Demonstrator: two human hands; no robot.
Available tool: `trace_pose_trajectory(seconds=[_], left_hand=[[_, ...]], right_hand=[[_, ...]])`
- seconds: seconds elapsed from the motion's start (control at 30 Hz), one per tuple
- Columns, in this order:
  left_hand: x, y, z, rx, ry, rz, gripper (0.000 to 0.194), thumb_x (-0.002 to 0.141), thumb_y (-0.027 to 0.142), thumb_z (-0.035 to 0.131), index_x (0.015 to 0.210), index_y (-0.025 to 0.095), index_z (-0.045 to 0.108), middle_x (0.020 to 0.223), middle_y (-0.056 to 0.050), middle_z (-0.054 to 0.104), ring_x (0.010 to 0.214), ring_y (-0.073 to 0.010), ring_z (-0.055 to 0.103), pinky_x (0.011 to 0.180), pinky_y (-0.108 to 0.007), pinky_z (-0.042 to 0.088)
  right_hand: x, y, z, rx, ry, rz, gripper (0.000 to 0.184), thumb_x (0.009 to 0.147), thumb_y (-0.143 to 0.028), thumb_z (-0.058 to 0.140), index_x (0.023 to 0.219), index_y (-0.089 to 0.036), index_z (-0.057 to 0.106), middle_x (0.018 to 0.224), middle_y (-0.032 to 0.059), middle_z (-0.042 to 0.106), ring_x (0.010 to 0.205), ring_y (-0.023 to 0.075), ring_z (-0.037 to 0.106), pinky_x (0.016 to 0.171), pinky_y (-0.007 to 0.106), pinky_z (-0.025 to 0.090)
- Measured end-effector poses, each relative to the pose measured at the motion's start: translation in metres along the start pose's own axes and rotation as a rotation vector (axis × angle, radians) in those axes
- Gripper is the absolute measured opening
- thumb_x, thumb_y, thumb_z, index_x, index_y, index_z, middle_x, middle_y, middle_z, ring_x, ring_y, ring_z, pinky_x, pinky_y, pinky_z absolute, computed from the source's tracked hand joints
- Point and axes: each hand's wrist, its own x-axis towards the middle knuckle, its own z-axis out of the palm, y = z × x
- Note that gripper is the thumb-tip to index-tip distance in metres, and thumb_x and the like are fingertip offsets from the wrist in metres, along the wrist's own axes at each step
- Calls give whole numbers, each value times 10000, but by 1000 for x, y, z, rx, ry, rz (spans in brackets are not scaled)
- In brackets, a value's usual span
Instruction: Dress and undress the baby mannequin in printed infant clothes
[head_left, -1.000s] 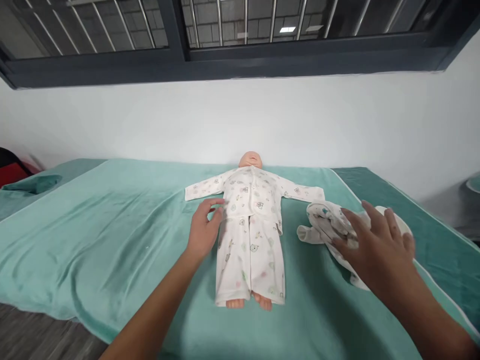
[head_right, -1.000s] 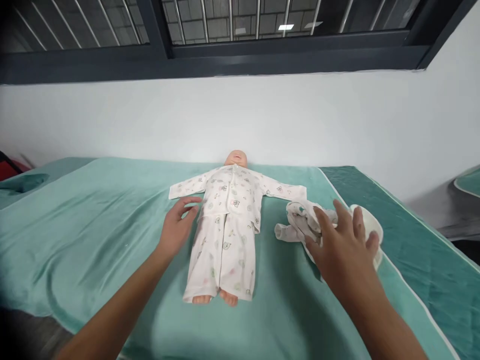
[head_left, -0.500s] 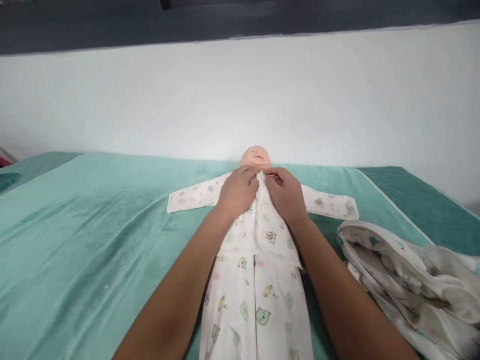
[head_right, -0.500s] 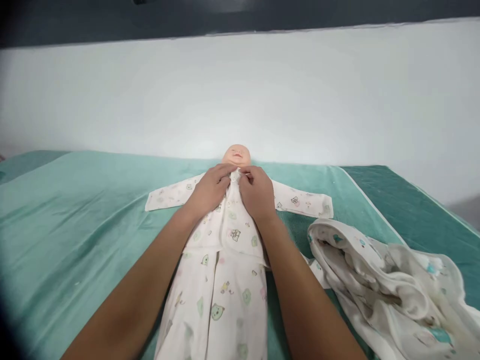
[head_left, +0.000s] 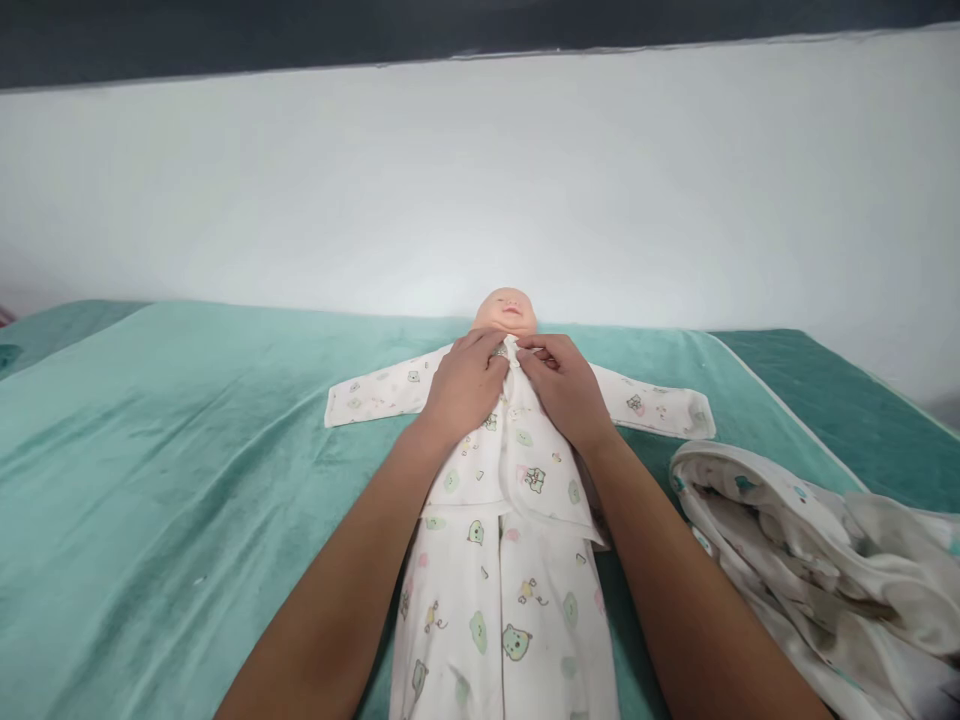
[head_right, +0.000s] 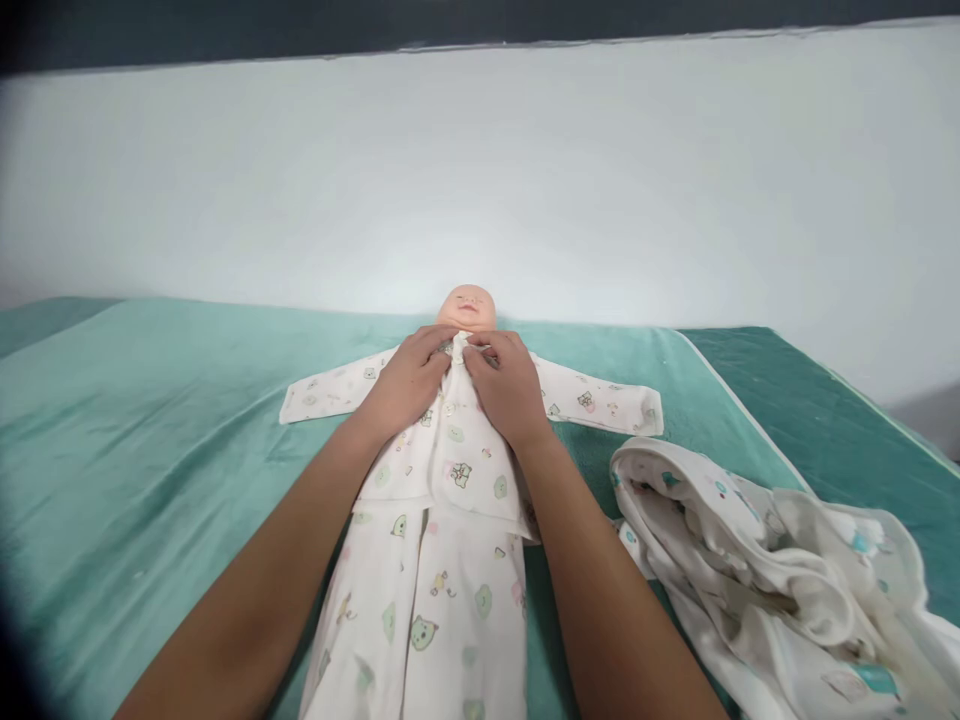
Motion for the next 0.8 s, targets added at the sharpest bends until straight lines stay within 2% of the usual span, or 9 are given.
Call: trace_pose_trajectory(seconds=[0.3,0.43,0.57,0.67,0.8], left_hand=[[0,-4,0,-60,4,7,509,903,194,358,1322,250,641,1457,-32,588,1373,-262,486,1193,-433,347],[1,-7,0,-83,-1,29,528,899,193,366,1342,263,643,1457,-28,590,1383,-261,483,1197,-439,342],[3,-10,0,-68,-13,56,535,910,196,361,1352,278,653,1470,-24,582,1378,-256,491,1200,-432,345],[4,-12,0,-56,-17,58,519,920,205,361,1327,285,673,1460,-15,590,1376,-255,492,1204,-429,342],[5,-11,1,-56,-27,65,497,909,187,368,1242,299,719,1449,-2,591,1375,-249,490,1199,-426,347]], right_hand=[[-1,0,0,4,-13,-33,193,876,-308,581,981,-229,721,1166,60,666,1082,219,615,1019,398,456],[-1,3,-1,3,-37,10,341,878,-326,559,1197,-257,659,1228,68,670,1091,248,594,1010,446,467],[1,3,-4,-37,-129,-13,447,899,-295,501,1334,-297,601,1273,50,669,1160,277,540,1072,509,404],[1,1,-5,-72,-138,-13,423,914,-307,480,1313,-286,619,1187,52,686,1175,291,522,1062,518,404],[1,4,-3,-72,-105,-68,386,901,-295,486,1252,-254,641,1251,67,640,1138,264,550,1059,482,410]])
